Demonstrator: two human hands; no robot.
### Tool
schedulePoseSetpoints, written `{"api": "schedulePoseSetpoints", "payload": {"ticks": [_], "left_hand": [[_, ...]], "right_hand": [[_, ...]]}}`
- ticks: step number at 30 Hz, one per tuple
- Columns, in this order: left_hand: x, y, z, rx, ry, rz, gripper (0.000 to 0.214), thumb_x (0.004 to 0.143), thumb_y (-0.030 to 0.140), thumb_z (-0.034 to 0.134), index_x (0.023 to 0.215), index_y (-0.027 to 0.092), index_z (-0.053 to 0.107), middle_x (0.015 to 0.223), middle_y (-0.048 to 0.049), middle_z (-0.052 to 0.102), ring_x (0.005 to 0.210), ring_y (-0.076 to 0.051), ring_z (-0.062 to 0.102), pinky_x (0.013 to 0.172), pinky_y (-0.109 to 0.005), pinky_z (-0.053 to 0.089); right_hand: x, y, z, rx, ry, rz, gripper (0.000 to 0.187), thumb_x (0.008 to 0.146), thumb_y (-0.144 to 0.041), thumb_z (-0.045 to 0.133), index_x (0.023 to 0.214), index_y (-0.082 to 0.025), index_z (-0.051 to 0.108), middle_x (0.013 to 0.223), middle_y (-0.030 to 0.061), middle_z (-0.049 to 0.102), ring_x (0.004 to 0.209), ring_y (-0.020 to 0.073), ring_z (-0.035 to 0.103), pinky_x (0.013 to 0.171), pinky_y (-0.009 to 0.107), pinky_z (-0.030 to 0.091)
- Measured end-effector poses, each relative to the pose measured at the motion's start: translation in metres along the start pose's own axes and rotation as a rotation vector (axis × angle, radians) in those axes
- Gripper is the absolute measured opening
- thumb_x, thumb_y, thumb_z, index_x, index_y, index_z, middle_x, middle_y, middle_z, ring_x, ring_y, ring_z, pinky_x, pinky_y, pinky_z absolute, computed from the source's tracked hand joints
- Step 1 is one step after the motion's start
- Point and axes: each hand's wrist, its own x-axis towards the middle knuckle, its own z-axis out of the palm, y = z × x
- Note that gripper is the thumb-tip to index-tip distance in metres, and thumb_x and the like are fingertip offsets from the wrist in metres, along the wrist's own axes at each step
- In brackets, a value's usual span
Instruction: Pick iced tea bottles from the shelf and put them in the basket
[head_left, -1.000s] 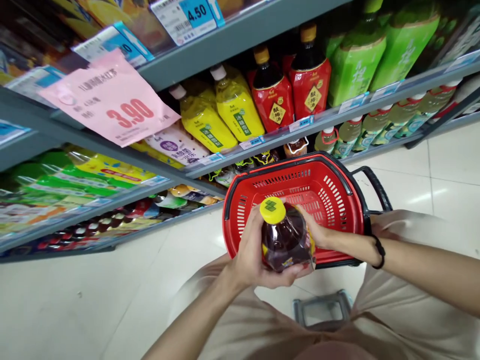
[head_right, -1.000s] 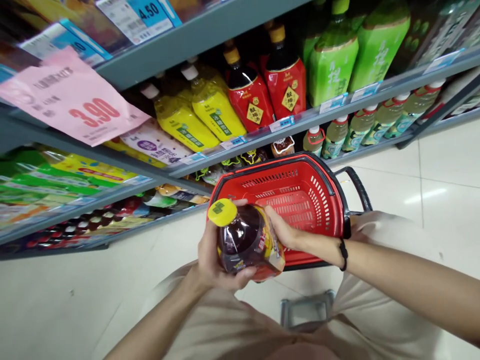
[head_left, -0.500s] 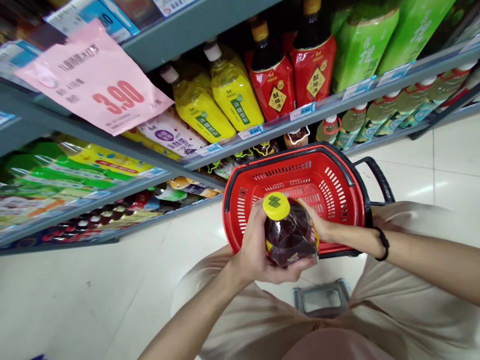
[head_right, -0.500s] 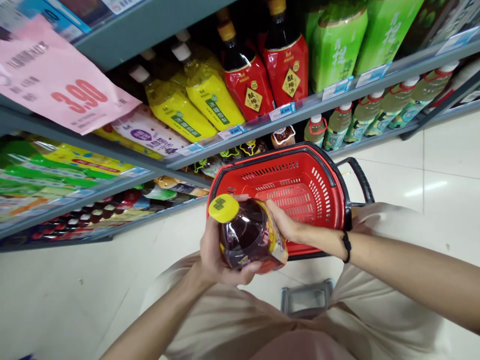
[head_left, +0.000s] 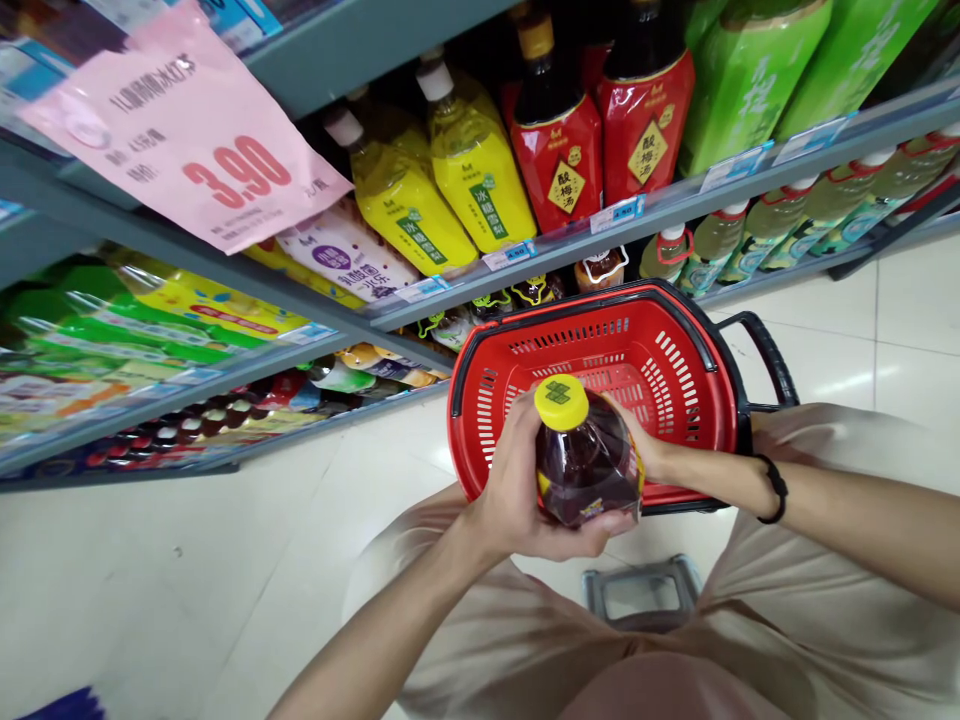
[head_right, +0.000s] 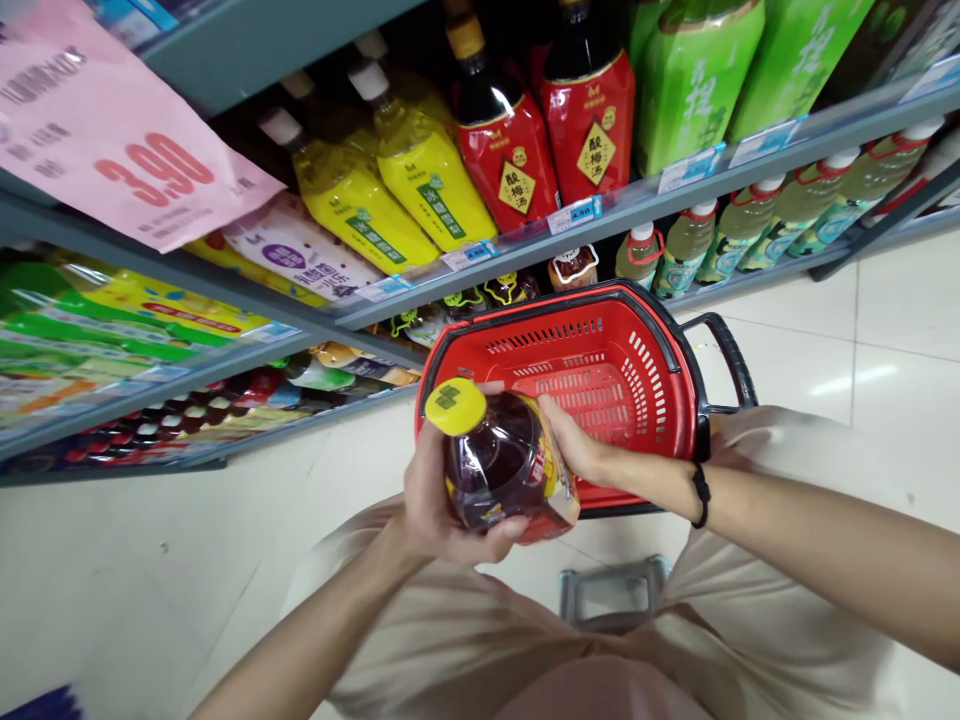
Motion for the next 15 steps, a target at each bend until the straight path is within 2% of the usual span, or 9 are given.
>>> {"api": "schedulePoseSetpoints", "payload": {"ticks": [5, 9, 15], "left_hand": [[0.0006, 0.0004, 0.0004, 0.004, -0.011, -0.019, 0.112, 0.077, 0.059, 0.088, 0.167, 0.016, 0.037, 0.139, -0.0242, 0.063, 0.124, -0.040, 0.068, 0.106, -0.058, 0.059], [0.0003, 0.0012, 0.0013, -0.012, -0.019, -0.046, 0.108, 0.078, 0.059, 0.087, 0.166, 0.018, 0.037, 0.138, -0.0228, 0.063, 0.125, -0.040, 0.067, 0.108, -0.059, 0.058], [0.0007, 0.0002, 0.0014, -0.032, -0.024, -0.041, 0.107, 0.079, 0.054, 0.087, 0.166, 0.020, 0.035, 0.139, -0.0216, 0.061, 0.127, -0.040, 0.065, 0.109, -0.059, 0.056]], "right_hand": [[0.0002, -0.0021, 0.0026, -0.003, -0.002, -0.008, 0.058, 0.080, -0.087, 0.066, 0.080, -0.029, 0.069, 0.076, 0.0018, 0.076, 0.099, 0.0303, 0.074, 0.093, 0.046, 0.064], [0.0002, -0.0009, 0.0007, 0.002, -0.007, -0.006, 0.056, 0.082, -0.085, 0.063, 0.082, -0.029, 0.070, 0.081, 0.0040, 0.077, 0.107, 0.0319, 0.074, 0.098, 0.049, 0.062], [-0.0009, 0.0008, -0.0003, 0.038, 0.035, 0.006, 0.052, 0.089, -0.079, 0.063, 0.087, -0.028, 0.072, 0.089, 0.0036, 0.080, 0.108, 0.0301, 0.073, 0.102, 0.046, 0.062]]}}
